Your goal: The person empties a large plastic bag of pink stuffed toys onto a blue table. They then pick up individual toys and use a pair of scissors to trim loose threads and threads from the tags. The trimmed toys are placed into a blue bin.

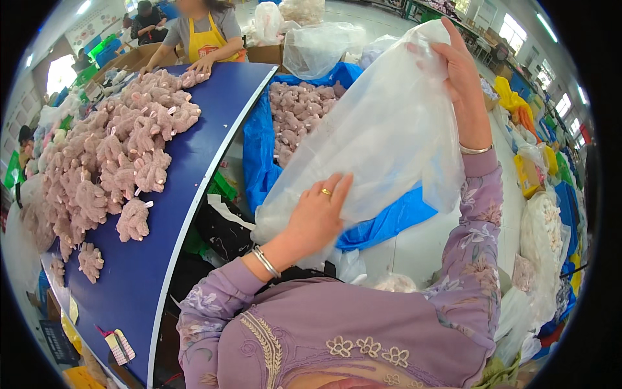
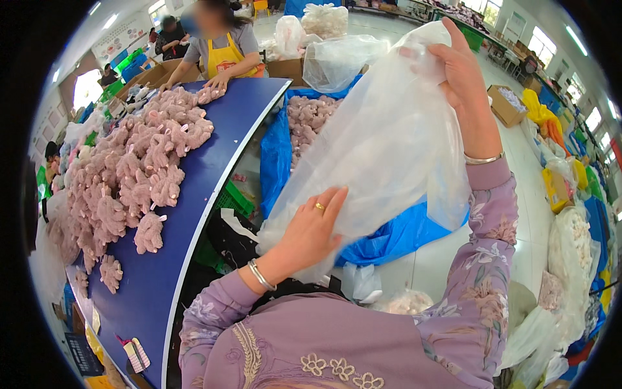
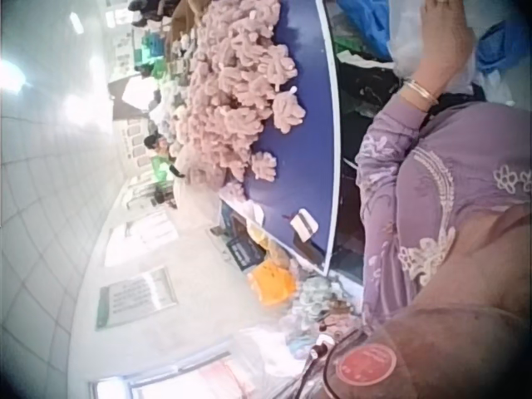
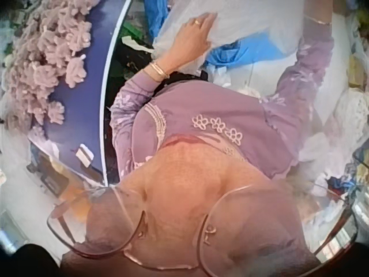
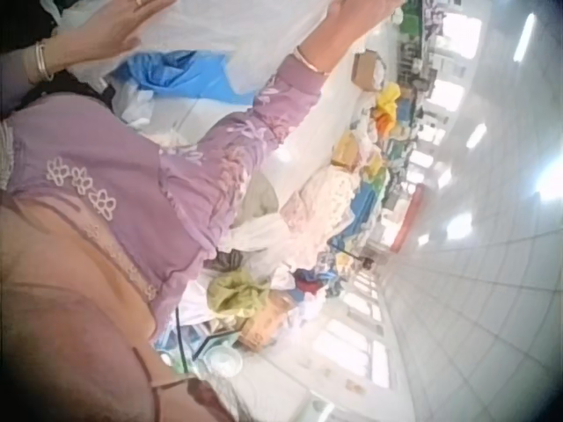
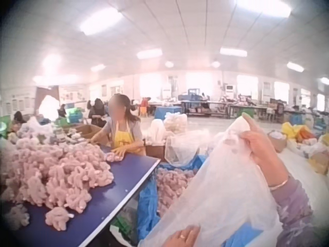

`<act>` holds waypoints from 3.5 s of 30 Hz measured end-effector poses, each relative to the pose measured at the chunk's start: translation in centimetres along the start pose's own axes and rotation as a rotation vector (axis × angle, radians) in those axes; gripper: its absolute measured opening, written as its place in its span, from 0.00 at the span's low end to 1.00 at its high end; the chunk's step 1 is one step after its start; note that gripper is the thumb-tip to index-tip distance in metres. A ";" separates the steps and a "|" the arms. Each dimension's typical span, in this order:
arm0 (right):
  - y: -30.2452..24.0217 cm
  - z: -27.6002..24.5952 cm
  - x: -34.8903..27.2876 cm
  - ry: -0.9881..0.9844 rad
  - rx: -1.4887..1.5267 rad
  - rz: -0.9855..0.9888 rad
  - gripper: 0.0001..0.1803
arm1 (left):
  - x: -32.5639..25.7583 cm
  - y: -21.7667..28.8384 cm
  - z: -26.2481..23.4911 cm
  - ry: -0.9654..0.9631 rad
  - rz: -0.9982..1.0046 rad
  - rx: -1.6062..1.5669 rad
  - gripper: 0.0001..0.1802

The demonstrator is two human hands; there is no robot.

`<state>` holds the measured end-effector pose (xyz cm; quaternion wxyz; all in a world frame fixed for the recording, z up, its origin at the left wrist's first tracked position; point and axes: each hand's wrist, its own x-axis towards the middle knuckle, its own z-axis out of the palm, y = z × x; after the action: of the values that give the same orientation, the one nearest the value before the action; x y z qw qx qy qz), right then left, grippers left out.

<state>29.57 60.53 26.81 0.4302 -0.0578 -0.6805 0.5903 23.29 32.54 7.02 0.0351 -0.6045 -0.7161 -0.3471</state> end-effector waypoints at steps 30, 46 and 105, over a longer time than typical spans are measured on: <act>5.6 8.2 -10.7 -1.572 -0.447 0.291 0.13 | -5.8 2.6 -17.7 -0.287 0.264 0.033 0.27; -1.6 6.6 -9.7 -0.838 -0.466 0.310 0.18 | -2.1 -2.5 -17.4 0.060 -0.134 -0.004 0.12; -10.0 1.4 24.2 -0.083 -1.030 -0.631 0.20 | 15.0 -15.0 -43.0 0.520 -0.319 0.705 0.30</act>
<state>17.84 70.74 47.93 0.4741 -0.0309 -0.8794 0.0305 -9.96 21.58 39.79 0.3629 -0.3308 -0.8419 -0.2238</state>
